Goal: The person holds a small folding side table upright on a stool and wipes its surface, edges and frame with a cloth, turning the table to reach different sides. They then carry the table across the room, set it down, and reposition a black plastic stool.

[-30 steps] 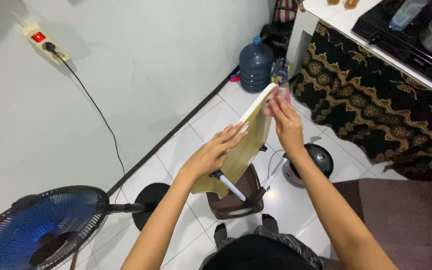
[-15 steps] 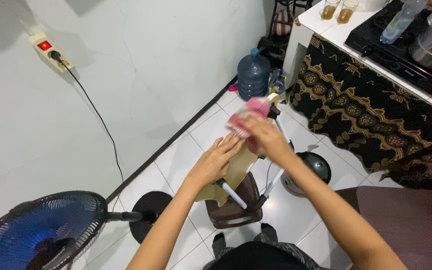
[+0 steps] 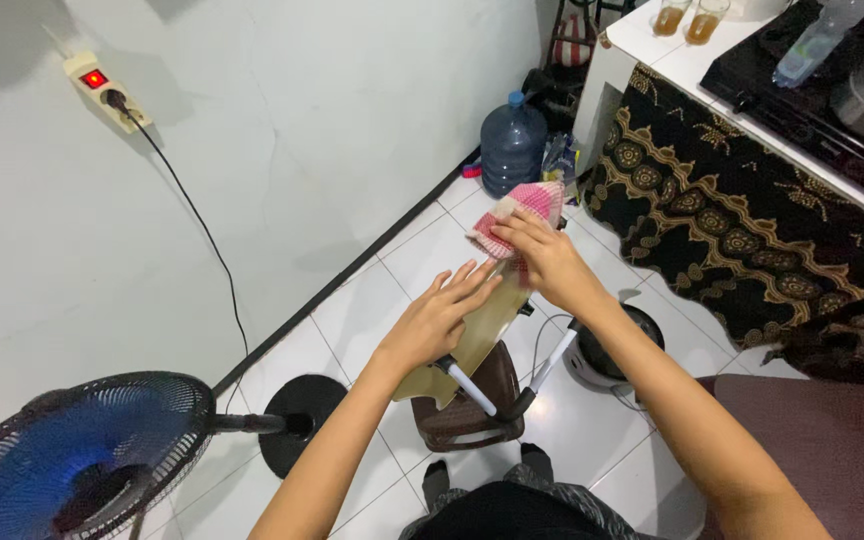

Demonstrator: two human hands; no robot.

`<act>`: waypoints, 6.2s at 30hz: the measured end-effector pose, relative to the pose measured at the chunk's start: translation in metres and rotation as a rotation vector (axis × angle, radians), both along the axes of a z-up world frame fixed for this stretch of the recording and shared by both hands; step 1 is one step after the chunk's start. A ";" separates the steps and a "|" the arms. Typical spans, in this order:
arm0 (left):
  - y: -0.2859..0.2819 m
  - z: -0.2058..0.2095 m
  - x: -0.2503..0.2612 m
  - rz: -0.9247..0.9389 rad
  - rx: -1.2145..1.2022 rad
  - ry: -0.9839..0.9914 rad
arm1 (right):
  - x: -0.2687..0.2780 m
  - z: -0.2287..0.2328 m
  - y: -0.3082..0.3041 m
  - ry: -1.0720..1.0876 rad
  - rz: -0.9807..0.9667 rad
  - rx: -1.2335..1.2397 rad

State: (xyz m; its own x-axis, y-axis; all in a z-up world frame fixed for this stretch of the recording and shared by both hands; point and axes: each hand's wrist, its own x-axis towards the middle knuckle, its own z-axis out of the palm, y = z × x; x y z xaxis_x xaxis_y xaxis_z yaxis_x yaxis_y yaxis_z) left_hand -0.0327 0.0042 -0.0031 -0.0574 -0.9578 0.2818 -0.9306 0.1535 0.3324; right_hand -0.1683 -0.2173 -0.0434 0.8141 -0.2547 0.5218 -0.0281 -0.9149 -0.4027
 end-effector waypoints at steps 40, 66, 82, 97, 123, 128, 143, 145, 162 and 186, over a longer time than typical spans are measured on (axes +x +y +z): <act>-0.005 0.032 0.004 0.271 0.206 0.102 | 0.008 -0.186 -0.153 0.085 0.087 1.211; 0.006 -0.002 0.011 0.164 0.024 0.204 | -0.006 -0.075 0.093 -0.103 -0.271 0.228; 0.004 -0.014 0.017 0.158 -0.069 0.135 | -0.006 -0.075 0.090 -0.041 -0.266 0.244; 0.002 -0.028 0.000 0.403 -0.044 -0.047 | -0.037 0.028 0.113 -0.101 -0.251 0.230; 0.019 -0.023 -0.014 0.588 -0.058 -0.210 | -0.001 0.009 0.025 0.013 -0.362 -0.169; 0.069 -0.045 -0.028 0.684 -0.036 0.099 | -0.001 0.011 -0.001 -0.010 -0.360 -0.024; 0.088 -0.086 -0.013 0.593 -0.205 0.531 | 0.011 0.000 0.197 0.097 0.044 -0.094; 0.090 -0.083 -0.013 0.534 -0.269 0.462 | 0.011 0.004 0.198 0.107 0.097 -0.064; 0.088 -0.072 -0.019 0.485 -0.324 0.265 | -0.001 0.018 0.121 0.010 -0.053 -0.140; 0.084 -0.080 -0.013 0.407 -0.385 0.312 | -0.003 -0.093 -0.126 0.008 -0.270 1.416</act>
State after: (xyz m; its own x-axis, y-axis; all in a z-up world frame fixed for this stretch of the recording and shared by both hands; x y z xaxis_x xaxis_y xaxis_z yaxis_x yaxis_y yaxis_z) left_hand -0.0454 0.0885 -0.0833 0.4298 -0.7125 0.5546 -0.8080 -0.0294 0.5884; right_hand -0.1709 -0.3432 -0.1364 0.6600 -0.6889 -0.2996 -0.1391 0.2798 -0.9499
